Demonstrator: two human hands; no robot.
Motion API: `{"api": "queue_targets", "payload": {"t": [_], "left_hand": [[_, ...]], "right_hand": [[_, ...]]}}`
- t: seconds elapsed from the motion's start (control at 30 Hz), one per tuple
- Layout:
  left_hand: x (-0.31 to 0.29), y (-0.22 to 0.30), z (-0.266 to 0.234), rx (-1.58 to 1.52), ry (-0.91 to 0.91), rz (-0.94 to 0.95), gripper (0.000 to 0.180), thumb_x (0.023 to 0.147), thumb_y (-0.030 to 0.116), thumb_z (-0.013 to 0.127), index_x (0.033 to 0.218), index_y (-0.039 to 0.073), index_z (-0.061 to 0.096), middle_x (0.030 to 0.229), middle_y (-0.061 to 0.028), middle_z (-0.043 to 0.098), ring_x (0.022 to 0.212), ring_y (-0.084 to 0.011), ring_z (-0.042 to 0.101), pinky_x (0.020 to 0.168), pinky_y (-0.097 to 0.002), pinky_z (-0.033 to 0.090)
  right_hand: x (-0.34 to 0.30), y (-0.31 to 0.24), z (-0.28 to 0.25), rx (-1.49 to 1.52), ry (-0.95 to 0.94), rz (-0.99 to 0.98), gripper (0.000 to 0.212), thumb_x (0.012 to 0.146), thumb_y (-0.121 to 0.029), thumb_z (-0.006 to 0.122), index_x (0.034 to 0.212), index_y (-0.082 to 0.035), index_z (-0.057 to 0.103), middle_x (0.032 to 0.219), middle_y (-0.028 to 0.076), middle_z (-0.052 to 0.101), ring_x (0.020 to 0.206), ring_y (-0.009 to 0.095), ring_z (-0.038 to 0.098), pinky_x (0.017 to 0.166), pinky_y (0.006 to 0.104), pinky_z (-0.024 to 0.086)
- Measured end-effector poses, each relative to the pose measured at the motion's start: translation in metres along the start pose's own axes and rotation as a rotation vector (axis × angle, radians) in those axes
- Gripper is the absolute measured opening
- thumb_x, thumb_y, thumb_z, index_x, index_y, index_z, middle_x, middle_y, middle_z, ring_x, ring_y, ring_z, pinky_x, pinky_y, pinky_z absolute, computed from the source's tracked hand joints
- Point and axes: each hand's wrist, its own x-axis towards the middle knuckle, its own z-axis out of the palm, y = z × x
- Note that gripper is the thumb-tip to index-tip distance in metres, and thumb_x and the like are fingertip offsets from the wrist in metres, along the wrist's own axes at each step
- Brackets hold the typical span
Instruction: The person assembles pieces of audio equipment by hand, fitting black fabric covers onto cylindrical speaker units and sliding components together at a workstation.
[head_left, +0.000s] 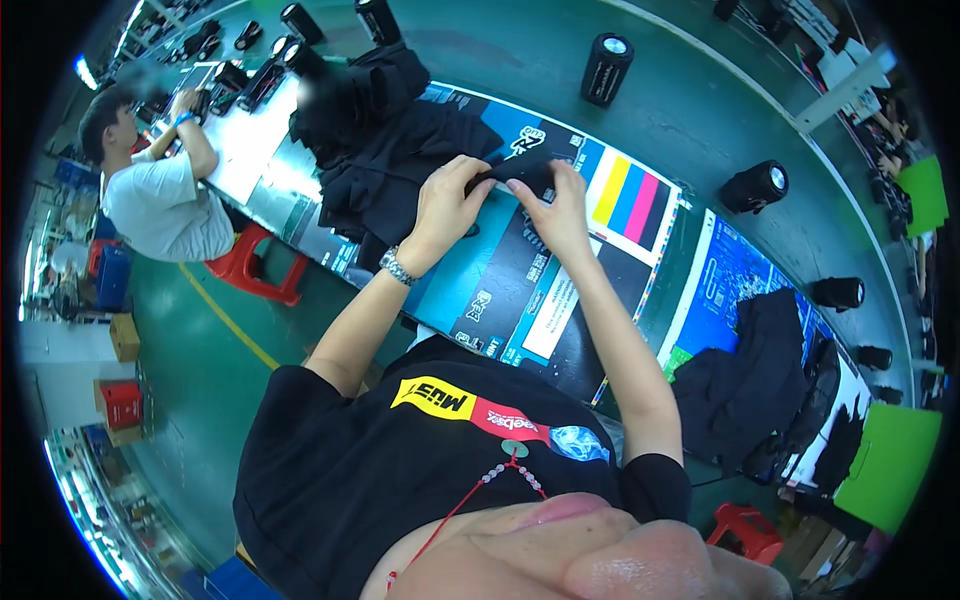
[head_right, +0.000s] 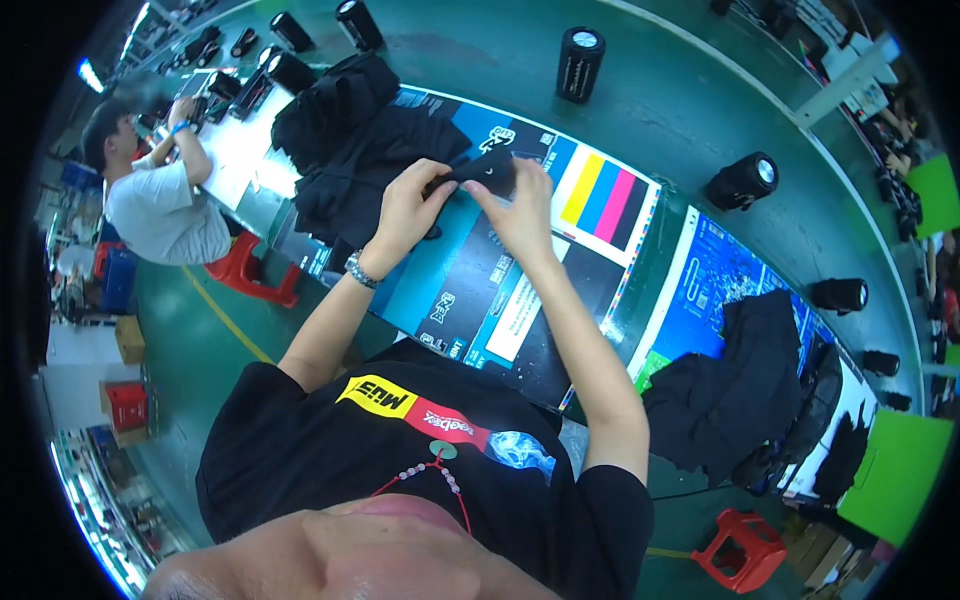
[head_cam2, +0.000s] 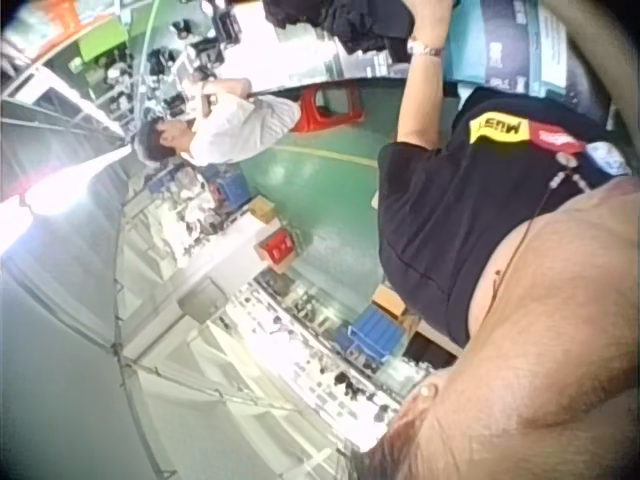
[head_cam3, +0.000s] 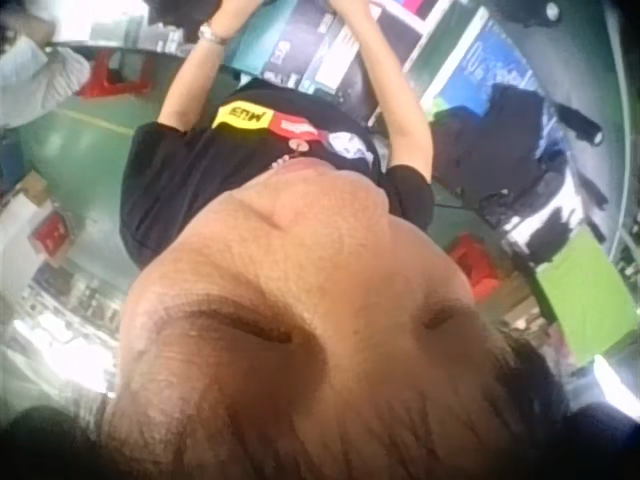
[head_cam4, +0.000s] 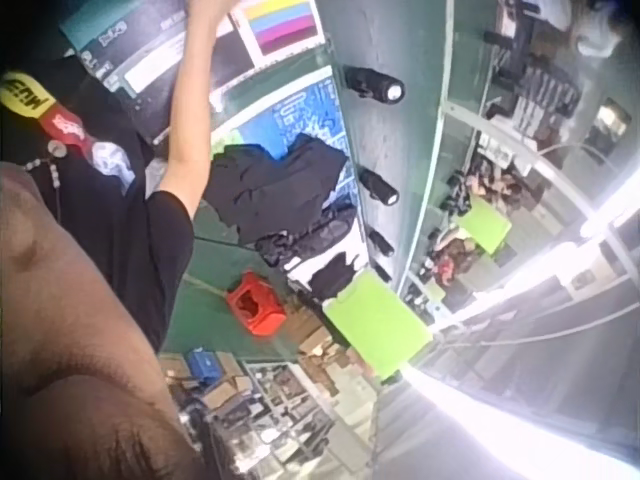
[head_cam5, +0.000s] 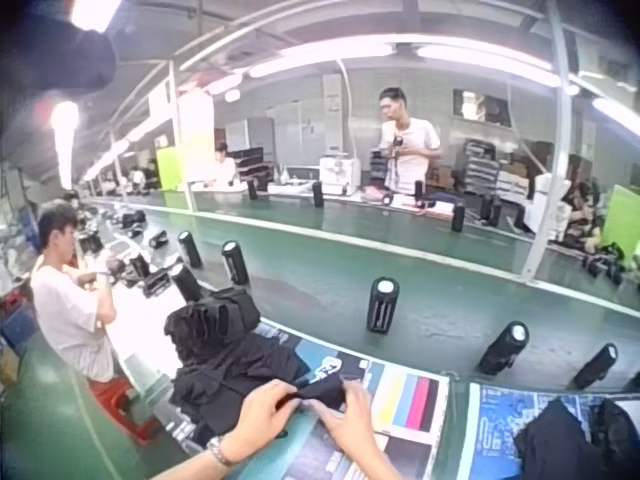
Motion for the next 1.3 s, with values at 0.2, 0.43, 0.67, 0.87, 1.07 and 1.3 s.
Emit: {"api": "queue_targets", "payload": {"t": [0.2,0.43,0.67,0.87,1.07,1.3], "left_hand": [[0.020,0.033,0.024,-1.427,-0.139,-0.593,0.016,0.090,0.009,0.063,0.102,-0.001,0.062,0.092,-0.0014,0.065,0.083,-0.0044,0.058,0.073,-0.0192,0.047],[0.024,0.056,0.056,-1.700,-0.271,-0.911,0.018,0.094,0.015,0.056,0.105,0.003,0.062,0.101,-0.0055,0.067,0.091,-0.0128,0.064,0.078,-0.0237,0.051],[0.027,0.057,0.063,-1.941,-0.397,-0.948,0.033,0.098,0.025,0.049,0.120,0.002,0.056,0.116,-0.0093,0.063,0.109,-0.0206,0.059,0.099,-0.0353,0.042],[0.025,0.061,0.046,-2.130,-0.350,-0.966,0.036,0.098,0.029,0.048,0.123,0.004,0.055,0.120,-0.0082,0.061,0.109,-0.0203,0.059,0.094,-0.0332,0.046],[0.014,0.061,0.030,-2.009,-0.272,-0.788,0.023,0.093,0.019,0.054,0.111,0.005,0.056,0.110,-0.0075,0.062,0.101,-0.0175,0.060,0.090,-0.0312,0.047],[0.019,0.070,0.003,-1.715,-0.421,-0.540,0.015,0.079,0.008,0.066,0.075,0.008,0.051,0.078,-0.0003,0.056,0.072,-0.0081,0.054,0.070,-0.0215,0.042]], "right_hand": [[0.012,-0.042,-0.030,0.997,-0.011,0.505,0.032,0.090,-0.021,0.064,0.112,0.002,0.057,0.101,0.006,0.064,0.089,0.011,0.059,0.078,0.0255,0.047],[-0.012,0.003,-0.071,1.085,0.337,0.670,0.044,0.089,-0.009,0.063,0.124,0.013,0.048,0.113,0.013,0.060,0.102,0.017,0.058,0.088,0.0261,0.045],[-0.018,0.018,-0.108,1.084,0.424,0.553,0.044,0.078,0.007,0.041,0.120,0.006,0.055,0.112,0.017,0.060,0.106,0.023,0.059,0.092,0.0298,0.047],[-0.013,0.002,-0.123,1.048,0.293,0.598,0.028,0.090,-0.004,0.042,0.113,0.003,0.056,0.094,0.011,0.064,0.067,0.011,0.056,0.051,0.0217,0.042],[-0.016,-0.020,-0.113,1.212,-0.174,0.814,0.033,0.097,-0.029,0.048,0.110,-0.001,0.058,0.094,0.006,0.064,0.059,0.004,0.047,0.040,0.0177,0.026],[-0.022,-0.023,-0.111,1.403,-0.114,0.543,0.028,0.095,-0.022,0.053,0.115,-0.003,0.055,0.098,0.004,0.064,0.055,0.002,0.046,0.038,0.0141,0.028]]}}
